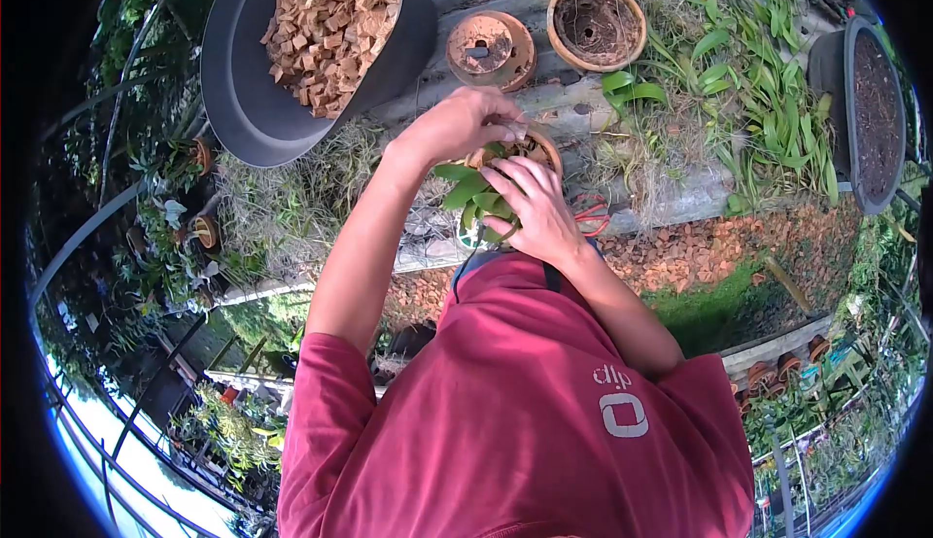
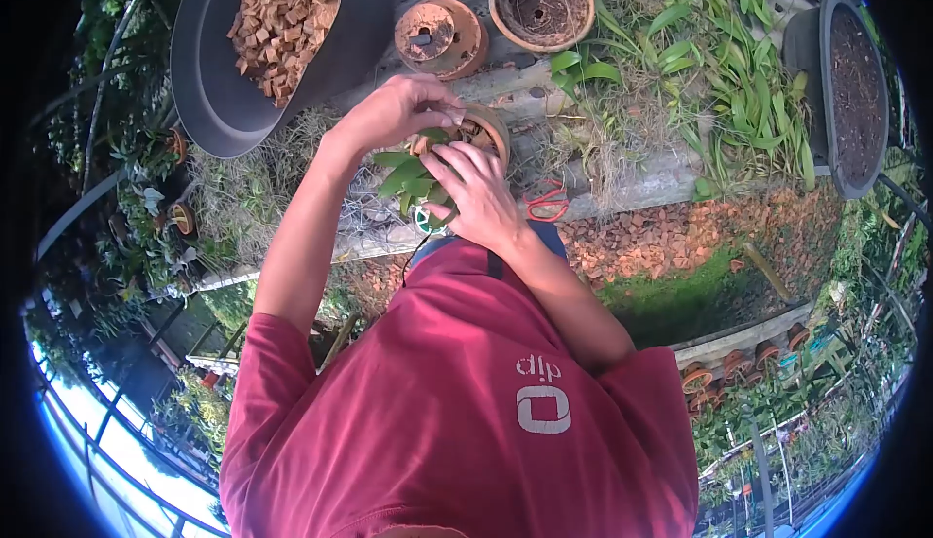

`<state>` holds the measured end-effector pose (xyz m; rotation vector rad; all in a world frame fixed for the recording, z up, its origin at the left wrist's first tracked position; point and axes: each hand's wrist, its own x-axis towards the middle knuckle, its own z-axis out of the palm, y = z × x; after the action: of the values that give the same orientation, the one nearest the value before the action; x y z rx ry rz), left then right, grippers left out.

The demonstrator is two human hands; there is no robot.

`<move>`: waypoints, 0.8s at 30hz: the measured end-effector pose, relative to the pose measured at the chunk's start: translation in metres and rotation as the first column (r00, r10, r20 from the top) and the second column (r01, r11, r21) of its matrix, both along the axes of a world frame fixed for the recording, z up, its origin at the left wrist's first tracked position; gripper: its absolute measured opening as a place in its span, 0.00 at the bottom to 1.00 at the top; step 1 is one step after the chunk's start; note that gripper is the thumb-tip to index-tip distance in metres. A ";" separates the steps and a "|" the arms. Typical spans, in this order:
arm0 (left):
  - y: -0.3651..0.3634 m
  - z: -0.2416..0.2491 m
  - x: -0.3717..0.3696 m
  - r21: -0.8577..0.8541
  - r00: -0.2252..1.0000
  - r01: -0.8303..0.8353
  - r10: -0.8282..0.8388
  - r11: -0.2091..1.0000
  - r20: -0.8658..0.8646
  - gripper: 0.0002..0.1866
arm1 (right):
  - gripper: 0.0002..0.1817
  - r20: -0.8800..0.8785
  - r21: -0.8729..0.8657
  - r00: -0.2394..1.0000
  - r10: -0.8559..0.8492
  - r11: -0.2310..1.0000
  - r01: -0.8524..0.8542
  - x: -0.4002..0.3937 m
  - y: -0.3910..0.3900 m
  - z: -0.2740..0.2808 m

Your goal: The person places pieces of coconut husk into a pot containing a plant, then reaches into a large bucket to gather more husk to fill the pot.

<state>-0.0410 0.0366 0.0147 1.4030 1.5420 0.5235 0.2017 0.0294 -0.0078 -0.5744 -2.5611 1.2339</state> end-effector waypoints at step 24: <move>0.018 0.000 0.021 0.153 0.986 -0.060 0.082 0.986 -0.145 0.10 | 0.51 -0.094 -0.342 0.907 -0.411 0.869 0.358 0.021 0.018 -0.009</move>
<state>-0.0203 0.0550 0.0145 1.5347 1.7089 0.5972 0.2225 0.0475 -0.0173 -0.9549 -1.9903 1.4762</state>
